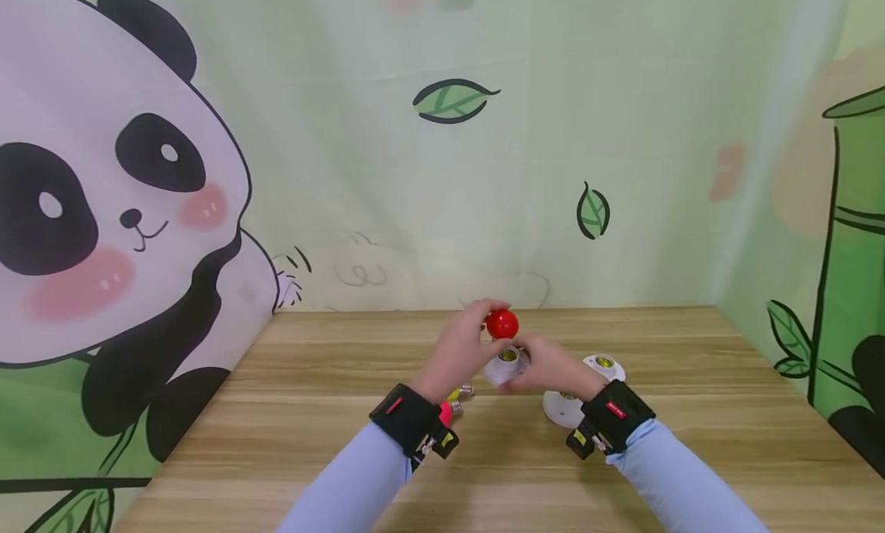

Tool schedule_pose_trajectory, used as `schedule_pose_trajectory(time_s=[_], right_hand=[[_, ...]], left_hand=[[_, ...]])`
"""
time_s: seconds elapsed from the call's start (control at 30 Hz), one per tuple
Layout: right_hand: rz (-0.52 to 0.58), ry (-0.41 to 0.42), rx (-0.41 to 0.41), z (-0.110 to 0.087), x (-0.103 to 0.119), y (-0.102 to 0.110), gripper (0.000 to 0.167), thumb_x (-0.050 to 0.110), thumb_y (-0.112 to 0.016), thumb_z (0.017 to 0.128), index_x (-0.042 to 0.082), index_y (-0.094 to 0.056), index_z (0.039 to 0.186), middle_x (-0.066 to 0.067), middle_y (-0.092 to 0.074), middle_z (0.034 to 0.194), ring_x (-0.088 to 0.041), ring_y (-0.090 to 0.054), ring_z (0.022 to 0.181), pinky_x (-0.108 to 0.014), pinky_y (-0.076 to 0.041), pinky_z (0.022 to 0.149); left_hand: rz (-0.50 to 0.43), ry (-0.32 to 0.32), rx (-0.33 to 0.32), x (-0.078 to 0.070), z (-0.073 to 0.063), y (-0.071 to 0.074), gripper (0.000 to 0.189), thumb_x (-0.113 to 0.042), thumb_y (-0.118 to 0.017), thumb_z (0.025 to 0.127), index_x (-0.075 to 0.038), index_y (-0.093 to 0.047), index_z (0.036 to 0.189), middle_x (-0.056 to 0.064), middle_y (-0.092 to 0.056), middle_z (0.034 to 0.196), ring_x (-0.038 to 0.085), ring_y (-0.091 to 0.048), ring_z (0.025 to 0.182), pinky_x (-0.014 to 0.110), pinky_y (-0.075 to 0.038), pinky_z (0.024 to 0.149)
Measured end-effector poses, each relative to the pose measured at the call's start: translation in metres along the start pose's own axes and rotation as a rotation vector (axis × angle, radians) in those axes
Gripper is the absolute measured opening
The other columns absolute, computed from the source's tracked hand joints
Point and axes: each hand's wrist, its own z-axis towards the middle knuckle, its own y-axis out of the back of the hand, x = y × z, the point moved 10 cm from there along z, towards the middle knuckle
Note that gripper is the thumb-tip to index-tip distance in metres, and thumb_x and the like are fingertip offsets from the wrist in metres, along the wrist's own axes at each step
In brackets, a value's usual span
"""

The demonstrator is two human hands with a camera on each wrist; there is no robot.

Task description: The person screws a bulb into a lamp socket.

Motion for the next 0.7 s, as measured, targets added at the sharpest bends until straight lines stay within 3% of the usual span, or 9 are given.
schedule_pose_trajectory(time_s=[0.33,0.7], right_hand=[[0.037,0.044,-0.001,-0.002,0.005,-0.002,0.057,0.026,-0.084,0.074,0.007,-0.060,0.121,-0.001,-0.067,0.105,-0.016,-0.062,0.092,-0.038,-0.052,0.086],[-0.005,0.029,-0.016,0.000,0.005,-0.006,0.060,0.028,-0.086,0.071,0.006,-0.060,0.121,-0.001,-0.067,0.108,-0.017,-0.062,0.095,-0.038,-0.052,0.087]], left_hand=[[-0.028,-0.006,0.043,0.011,-0.009,-0.023,0.054,-0.016,-0.073,0.087,-0.011,-0.052,0.136,0.005,-0.061,0.126,0.019,-0.058,0.113,0.033,-0.050,0.094],[-0.012,-0.024,0.061,0.017,-0.013,-0.027,0.053,-0.016,-0.072,0.087,-0.013,-0.051,0.136,0.003,-0.059,0.130,0.017,-0.057,0.117,0.031,-0.049,0.096]])
